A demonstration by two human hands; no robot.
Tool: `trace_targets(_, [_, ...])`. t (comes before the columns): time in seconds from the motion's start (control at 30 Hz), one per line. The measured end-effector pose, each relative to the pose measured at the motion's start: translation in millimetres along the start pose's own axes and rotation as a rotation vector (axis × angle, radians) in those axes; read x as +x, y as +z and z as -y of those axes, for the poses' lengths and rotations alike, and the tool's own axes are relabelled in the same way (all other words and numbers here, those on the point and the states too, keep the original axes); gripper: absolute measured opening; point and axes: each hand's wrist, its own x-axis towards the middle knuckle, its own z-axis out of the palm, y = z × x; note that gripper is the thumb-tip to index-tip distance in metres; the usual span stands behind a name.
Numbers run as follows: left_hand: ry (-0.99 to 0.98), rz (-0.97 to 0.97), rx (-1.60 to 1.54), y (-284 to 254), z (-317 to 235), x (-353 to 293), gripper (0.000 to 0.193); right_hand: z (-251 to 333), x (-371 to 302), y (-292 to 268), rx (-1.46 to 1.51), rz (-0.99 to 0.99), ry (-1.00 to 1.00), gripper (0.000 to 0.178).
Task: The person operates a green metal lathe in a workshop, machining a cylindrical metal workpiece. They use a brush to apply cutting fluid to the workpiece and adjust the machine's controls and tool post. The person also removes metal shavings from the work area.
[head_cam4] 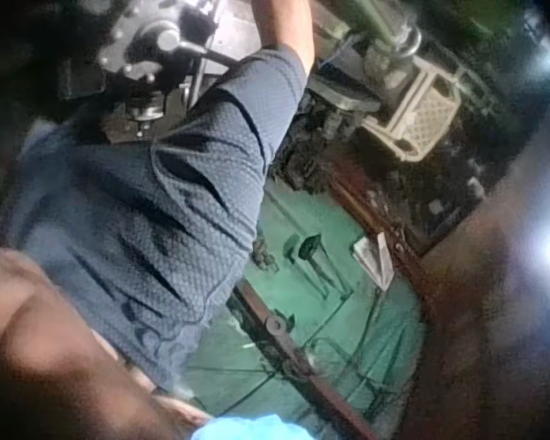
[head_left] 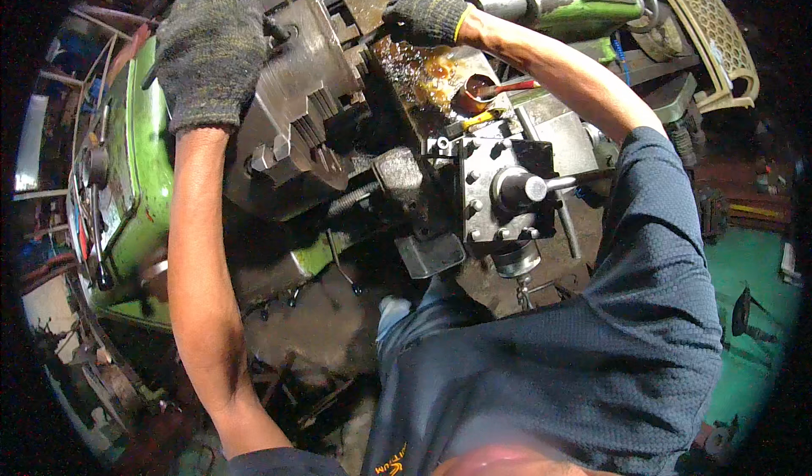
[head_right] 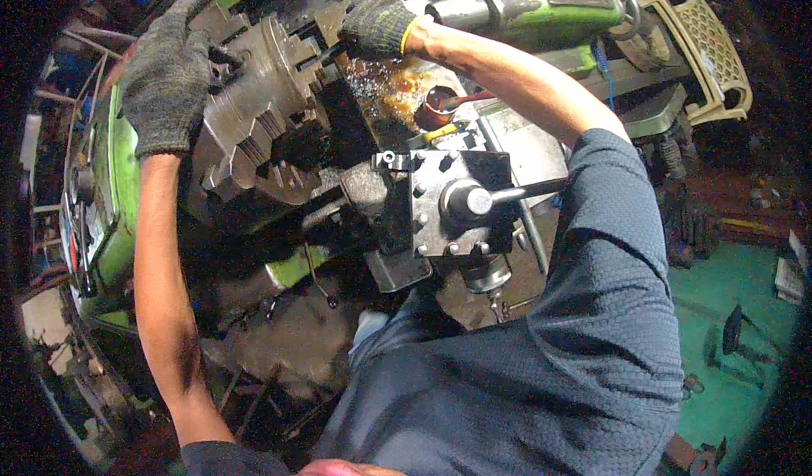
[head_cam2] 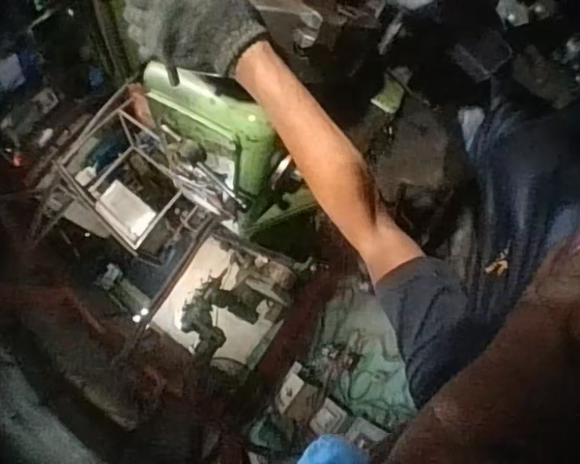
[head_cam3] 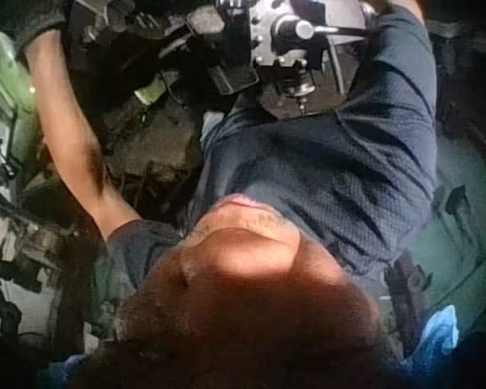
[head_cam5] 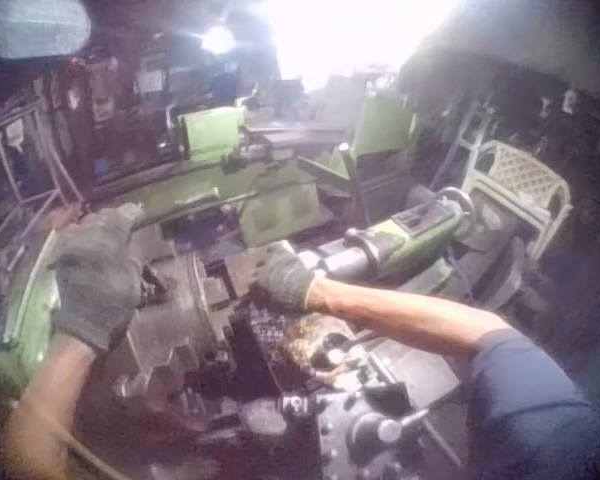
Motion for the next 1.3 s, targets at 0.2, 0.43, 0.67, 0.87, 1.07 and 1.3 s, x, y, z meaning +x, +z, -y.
trace_targets(0.2, [0.041, -0.038, -0.016, 0, -4, 6, 0.035, -19, -41, -75, 0.057, -0.093, 0.286, 0.021])
trace_targets(0.43, [-0.045, 0.120, -0.058, -18, -7, 10, 0.042, 25, -212, -177, 0.172, -0.064, 0.949, 0.039])
trace_targets(0.67, [-0.025, 0.052, -0.101, 7, -7, 18, 0.038, 206, -518, -156, 0.437, -0.280, 1.606, 0.039])
trace_targets(0.87, [0.011, 0.172, -0.134, 16, 19, 22, 0.050, 376, -577, -92, 1.346, -0.930, 2.471, 0.033])
trace_targets(1.07, [-0.086, 0.239, -0.066, 12, 18, 27, 0.047, 328, -593, -24, 1.899, -1.138, 2.254, 0.027])
trace_targets(1.3, [-0.261, 0.318, -0.105, 1, -10, 31, 0.045, -74, -619, -76, 1.652, -1.374, 1.552, 0.031])
